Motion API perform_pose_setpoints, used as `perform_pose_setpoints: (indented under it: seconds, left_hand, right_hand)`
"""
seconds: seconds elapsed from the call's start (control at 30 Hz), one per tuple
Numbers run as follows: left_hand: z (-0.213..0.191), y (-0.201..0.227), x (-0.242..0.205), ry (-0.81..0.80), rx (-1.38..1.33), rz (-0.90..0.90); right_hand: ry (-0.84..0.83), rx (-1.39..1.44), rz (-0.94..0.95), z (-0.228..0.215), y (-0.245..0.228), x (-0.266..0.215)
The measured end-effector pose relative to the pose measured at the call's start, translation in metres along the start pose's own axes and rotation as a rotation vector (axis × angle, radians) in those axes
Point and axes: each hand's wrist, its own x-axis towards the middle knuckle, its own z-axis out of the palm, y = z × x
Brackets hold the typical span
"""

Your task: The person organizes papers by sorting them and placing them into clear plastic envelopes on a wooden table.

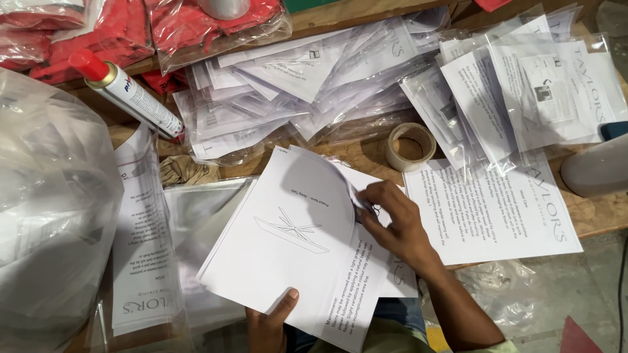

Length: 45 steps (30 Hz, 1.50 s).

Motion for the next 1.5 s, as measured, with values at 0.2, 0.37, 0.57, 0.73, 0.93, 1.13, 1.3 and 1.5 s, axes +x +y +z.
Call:
perform_pose_setpoints:
  seconds: [0.2, 0.37, 0.57, 0.73, 0.93, 1.13, 1.3, 1.5]
  left_hand:
    - [0.001, 0.0, 0.0, 0.036, 0.014, -0.129]
    - [-0.002, -0.003, -0.005, -0.168, 0.19, 0.616]
    - [0.02, 0.045, -0.014, 0.058, -0.088, -0.281]
    - [0.001, 0.028, -0.019, -0.064, -0.17, -0.255]
    - [-0.019, 0.002, -0.013, -0.042, 0.023, -0.284]
    - [-0.037, -0.024, -0.008, -0.296, 0.923, 0.901]
    - [0.005, 0.037, -0.02, -0.163, 0.021, -0.025]
    - [0.003, 0.041, -0.021, -0.225, 0.09, 0.061]
  right_hand:
    - [-0.025, -0.004, -0.079, 0.0, -0.006, -0.013]
    - [-0.069, 0.055, -0.352, 0.011, -0.006, -0.042]
    - [-0.28, 0.009, -0.292, -0.004, -0.072, -0.031]
    - [-0.432, -0.123, -0.491, -0.004, -0.09, -0.036]
    - [-0.519, 0.039, -0.498, 0.009, -0.092, -0.046]
    - [-0.35, -0.063, -0.443, 0.0, -0.042, -0.042]
    - [0.13, -0.115, 0.163, -0.012, 0.015, -0.028]
    - [0.143, 0.044, 0.302, -0.001, 0.024, -0.048]
